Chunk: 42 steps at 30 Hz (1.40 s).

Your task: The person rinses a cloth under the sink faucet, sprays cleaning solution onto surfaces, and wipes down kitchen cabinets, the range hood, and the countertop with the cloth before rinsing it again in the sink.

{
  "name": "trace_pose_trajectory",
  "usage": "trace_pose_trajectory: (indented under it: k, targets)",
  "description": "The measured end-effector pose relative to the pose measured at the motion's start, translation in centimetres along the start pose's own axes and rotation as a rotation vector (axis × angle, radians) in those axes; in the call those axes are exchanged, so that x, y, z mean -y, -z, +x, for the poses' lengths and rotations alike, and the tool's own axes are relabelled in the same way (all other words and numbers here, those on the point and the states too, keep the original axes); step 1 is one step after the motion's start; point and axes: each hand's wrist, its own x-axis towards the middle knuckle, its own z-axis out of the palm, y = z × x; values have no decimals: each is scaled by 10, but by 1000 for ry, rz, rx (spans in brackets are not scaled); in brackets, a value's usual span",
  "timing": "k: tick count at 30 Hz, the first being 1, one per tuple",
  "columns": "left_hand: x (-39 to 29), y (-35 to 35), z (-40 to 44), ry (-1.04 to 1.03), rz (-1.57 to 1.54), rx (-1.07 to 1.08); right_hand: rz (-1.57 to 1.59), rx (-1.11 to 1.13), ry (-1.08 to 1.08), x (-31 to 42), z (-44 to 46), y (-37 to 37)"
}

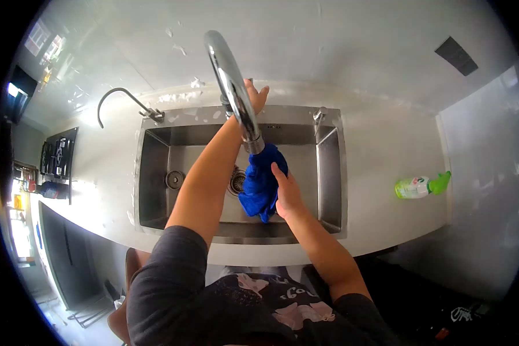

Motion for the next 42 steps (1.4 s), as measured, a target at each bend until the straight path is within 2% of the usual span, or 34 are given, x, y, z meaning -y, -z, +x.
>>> trace_pose_trajectory:
  k: [2,3,4,6,8,9,10,11,13,15,17,18,19,20,21,22,23,25,26,27,29,30,31,33,34,35,36,37,38,39,41,42]
  targets:
    - [-35,46,-25,34,-110,430,13,-9,-3,2,-2,-1]
    - [-16,29,-16,-51,31,452,4,-1,3,4,-2,-3]
    - [3,12,-8,-139,170,463,-7,9,12,5,0,-6]
    - [28,-17,-12,-293,162,89,-10,19,39,4,5,-8]
    - [36,-1,-56,-232,-113,102,-13,27,68,1,7,-9]
    - [71,-11,-70,-45,-579,222,-29,18,126,0,6,-12]
    - [85,-2,-99,94,-744,310,-45,10,187,-1,6,-15]
    - [92,-2,-131,166,-785,246,-42,10,192,-2,5,-19]
    - [56,28,-184,680,-1375,624,-139,-25,300,-5,2,-23]
    - [52,22,-194,693,-1501,615,-255,-57,334,-9,-2,-24]
    - [50,18,-190,718,-1526,607,-748,-61,443,-7,-15,-30]
    - [53,14,-188,723,-1564,622,-841,-114,592,-22,-7,-19]
    - [60,6,-183,727,-1604,636,-845,-113,600,-22,-10,-22]
    - [79,-20,-172,716,-1609,638,-926,-140,704,-21,-12,-27]
    - [103,-58,-158,396,-1453,550,-1006,-166,809,-20,-13,-31]
    - [115,-77,-152,96,-1275,455,-1022,-202,820,-20,-9,-34]
    - [97,-61,-163,92,-1277,453,-1023,-200,824,-22,-2,-35]
    - [44,-10,-192,325,-1226,216,-1023,-407,773,-20,12,-37]
    - [45,-12,-188,428,-1126,158,-1076,-374,783,-16,13,-38]
    - [58,-22,-185,424,-1127,158,-1075,-374,787,-13,15,-36]
    - [94,-46,-176,172,-737,74,-1272,-293,836,-14,24,-20]
    - [102,-47,-176,219,-548,131,-1273,-392,1012,-26,40,-4]
    - [68,-2,-193,116,-347,187,-1178,-291,815,-11,28,-10]
    - [64,11,-204,174,-338,244,-1254,-280,838,3,15,-14]
    - [46,33,-207,297,-425,257,-1253,-279,841,10,10,-15]
    - [48,35,-204,296,-424,255,-1158,-168,660,15,4,-18]
    - [53,35,-200,181,-404,219,-1057,-61,482,18,1,-20]
    - [60,32,-195,68,-385,182,-1059,-59,485,17,4,-18]
    - [70,27,-190,-63,-280,116,-893,11,457,14,9,-16]
    - [67,34,-189,-64,-281,116,-727,79,426,13,11,-16]
    - [61,44,-188,-284,-285,32,-769,39,463,18,15,-12]
    - [54,50,-186,-200,-301,81,-811,-2,497,20,16,-12]
